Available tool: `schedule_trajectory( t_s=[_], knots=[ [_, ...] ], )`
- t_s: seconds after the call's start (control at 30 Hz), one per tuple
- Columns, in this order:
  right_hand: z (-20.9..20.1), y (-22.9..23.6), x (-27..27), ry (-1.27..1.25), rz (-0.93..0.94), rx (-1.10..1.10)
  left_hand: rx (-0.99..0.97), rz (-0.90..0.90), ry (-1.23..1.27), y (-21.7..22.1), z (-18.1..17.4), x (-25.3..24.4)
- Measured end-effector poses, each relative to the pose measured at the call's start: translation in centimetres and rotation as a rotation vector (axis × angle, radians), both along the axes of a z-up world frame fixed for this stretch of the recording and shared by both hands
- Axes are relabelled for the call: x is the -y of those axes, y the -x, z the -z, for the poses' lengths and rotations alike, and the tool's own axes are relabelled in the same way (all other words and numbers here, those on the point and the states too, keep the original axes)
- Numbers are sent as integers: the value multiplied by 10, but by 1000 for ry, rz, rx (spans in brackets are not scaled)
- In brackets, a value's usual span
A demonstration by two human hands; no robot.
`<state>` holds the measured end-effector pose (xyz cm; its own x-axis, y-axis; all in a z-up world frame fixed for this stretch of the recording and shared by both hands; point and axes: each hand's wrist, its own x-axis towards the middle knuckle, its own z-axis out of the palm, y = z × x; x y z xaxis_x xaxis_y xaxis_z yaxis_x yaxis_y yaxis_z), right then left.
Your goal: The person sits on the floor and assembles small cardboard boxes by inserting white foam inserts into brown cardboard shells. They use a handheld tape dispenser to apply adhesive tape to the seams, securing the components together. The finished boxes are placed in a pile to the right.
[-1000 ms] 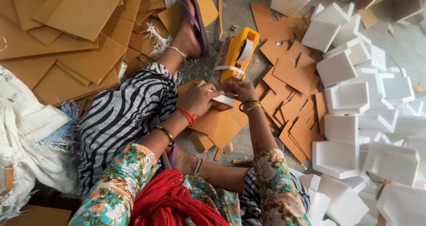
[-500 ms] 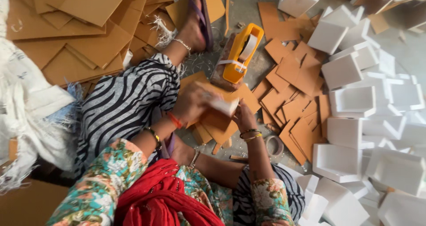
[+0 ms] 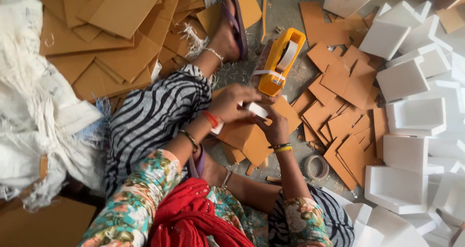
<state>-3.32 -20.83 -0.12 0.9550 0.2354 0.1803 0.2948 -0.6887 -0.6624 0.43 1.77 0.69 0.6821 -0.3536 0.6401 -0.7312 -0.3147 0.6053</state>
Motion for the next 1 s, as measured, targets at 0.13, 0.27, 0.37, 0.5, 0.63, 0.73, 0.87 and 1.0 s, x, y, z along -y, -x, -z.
schedule_trajectory(
  t_s=[0.13, 0.27, 0.37, 0.5, 0.63, 0.73, 0.87, 1.0],
  knots=[
    [24, -13, 22, -245, -117, -122, -300, -19, -169, 4, 12, 7],
    [40, -66, 43, -700, 262, -116, -260, -14, -138, 1, 21, 7],
    [21, -128, 48, -491, 467, -353, -273, -18, -120, 3, 20, 6],
    [-18, -145, 33, -118, 417, -281, -281, -47, -126, 7, 16, 7],
    [-31, -84, 29, -545, 507, -371, -278, -43, -191, 5, 15, 7],
    [11, 14, 23, -712, 460, -451, -287, -81, -240, 2, 14, 14],
    [76, 49, 19, -366, 474, -510, -260, -112, -256, -3, 16, 20],
    [83, 15, 20, 272, 417, -268, -306, -76, -252, -2, 16, 17]
  ],
)
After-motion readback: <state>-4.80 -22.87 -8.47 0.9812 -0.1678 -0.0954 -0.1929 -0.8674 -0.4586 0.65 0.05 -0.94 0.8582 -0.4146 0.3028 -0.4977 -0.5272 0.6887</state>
